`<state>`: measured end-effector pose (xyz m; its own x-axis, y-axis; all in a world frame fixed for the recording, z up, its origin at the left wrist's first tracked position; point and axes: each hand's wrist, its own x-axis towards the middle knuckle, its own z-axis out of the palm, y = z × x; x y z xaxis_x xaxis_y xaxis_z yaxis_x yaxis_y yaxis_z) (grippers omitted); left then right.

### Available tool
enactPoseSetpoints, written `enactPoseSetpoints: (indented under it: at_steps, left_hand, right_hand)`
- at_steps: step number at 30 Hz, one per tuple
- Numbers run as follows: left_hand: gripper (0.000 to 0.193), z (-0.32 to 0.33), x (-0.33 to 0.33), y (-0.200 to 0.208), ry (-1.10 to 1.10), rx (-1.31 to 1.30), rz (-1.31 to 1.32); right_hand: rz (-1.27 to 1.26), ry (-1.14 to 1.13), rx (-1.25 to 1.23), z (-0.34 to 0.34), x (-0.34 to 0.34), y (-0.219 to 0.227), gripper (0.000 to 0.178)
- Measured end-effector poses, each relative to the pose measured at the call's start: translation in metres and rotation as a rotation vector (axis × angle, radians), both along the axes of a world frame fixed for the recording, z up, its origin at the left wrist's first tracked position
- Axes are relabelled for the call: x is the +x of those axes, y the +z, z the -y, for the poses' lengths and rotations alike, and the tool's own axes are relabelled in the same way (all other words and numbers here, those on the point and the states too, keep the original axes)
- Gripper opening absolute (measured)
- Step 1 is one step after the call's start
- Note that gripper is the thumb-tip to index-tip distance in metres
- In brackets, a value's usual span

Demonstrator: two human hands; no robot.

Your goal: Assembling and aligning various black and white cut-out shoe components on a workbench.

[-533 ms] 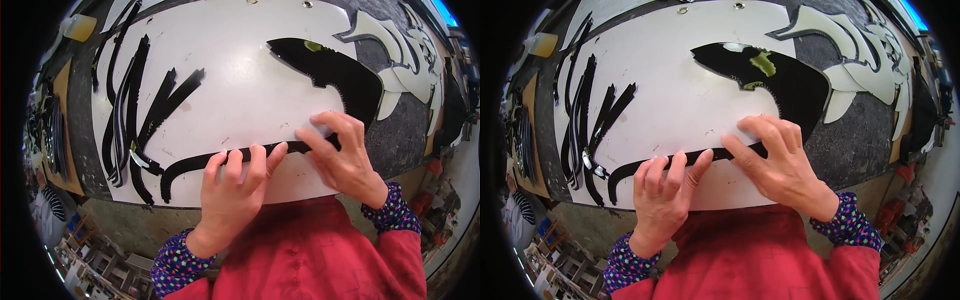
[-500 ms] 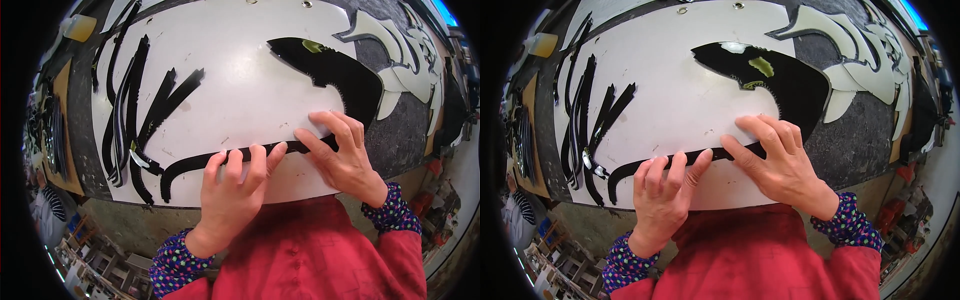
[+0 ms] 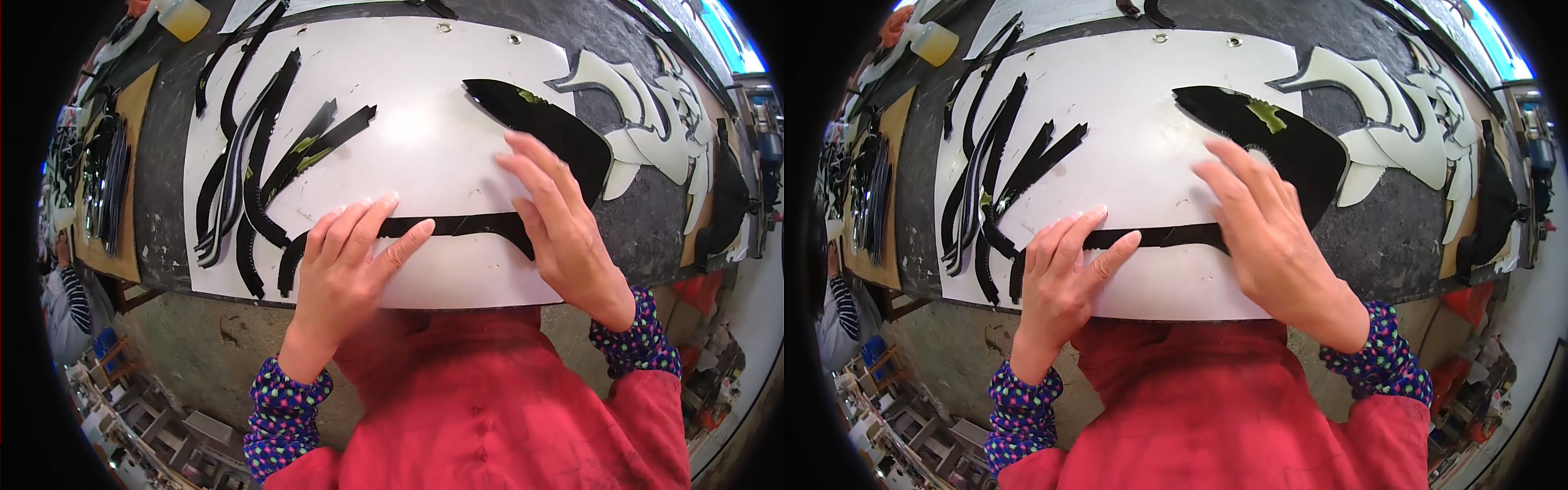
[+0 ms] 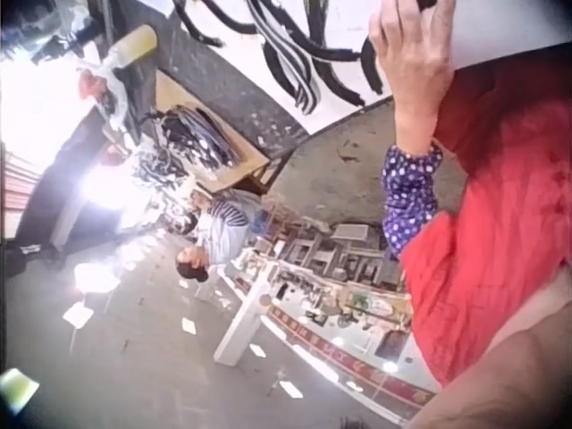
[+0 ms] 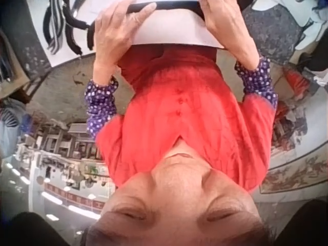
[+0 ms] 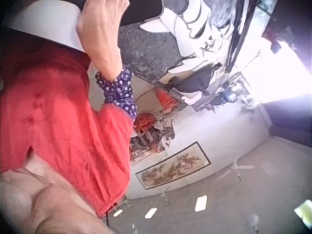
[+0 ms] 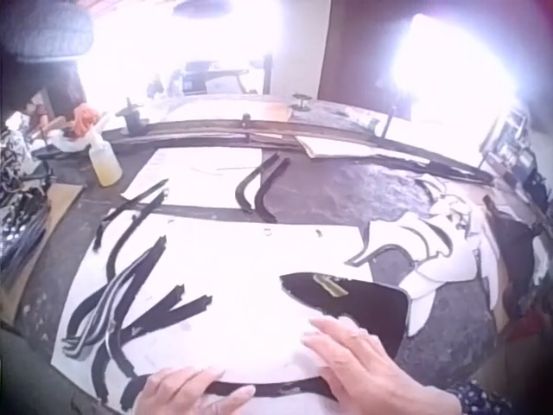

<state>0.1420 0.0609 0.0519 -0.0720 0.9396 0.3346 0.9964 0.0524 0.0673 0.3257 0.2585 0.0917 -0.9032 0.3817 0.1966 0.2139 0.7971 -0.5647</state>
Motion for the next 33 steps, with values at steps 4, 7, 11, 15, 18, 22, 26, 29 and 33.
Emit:
enactPoseSetpoints:
  at_steps: [4, 7, 11, 15, 18, 22, 26, 29, 33]
  left_hand:
    - [0.055, -0.001, -0.002, 0.002, -0.013, -0.011, 0.056]
    - [0.046, -0.007, 0.0, 0.002, -0.053, 0.091, 0.197]
    - [0.045, -0.006, 0.001, 0.001, -0.046, 0.091, 0.246]
    - [0.039, -0.009, -0.004, -0.001, -0.077, 0.132, 0.264]
    - [0.037, 0.008, -0.002, 0.001, -0.04, 0.169, 0.269]
    - [0.029, 0.005, 0.018, -0.006, 0.044, 0.228, 0.222]
    - [0.04, -0.018, 0.051, 0.014, 0.114, 0.325, 0.359]
    - [0.075, -0.034, 0.09, 0.025, 0.04, 0.282, 0.742]
    - [0.118, -0.049, 0.149, 0.068, -0.095, 0.419, 1.109]
  right_hand:
    - [-0.173, 0.02, 0.424, 0.017, -0.07, -0.017, 0.058]
    - [-0.034, -0.069, 0.474, 0.022, -0.082, -0.043, 0.059]
    - [-0.124, -0.058, 0.39, 0.018, -0.085, -0.054, 0.056]
    - [-0.281, 0.029, 0.051, -0.007, -0.081, -0.06, 0.035]
    - [-0.323, -0.215, -0.034, -0.034, -0.056, -0.036, 0.027]
    - [0.116, -0.334, 0.402, -0.084, 0.022, -0.041, 0.058]
    - [-0.067, -0.213, 0.341, -0.085, 0.03, -0.006, 0.039]
    - [0.071, -0.123, 0.001, -0.056, 0.018, 0.071, 0.033]
    - [0.191, 0.069, -0.214, 0.006, 0.002, 0.16, 0.028]
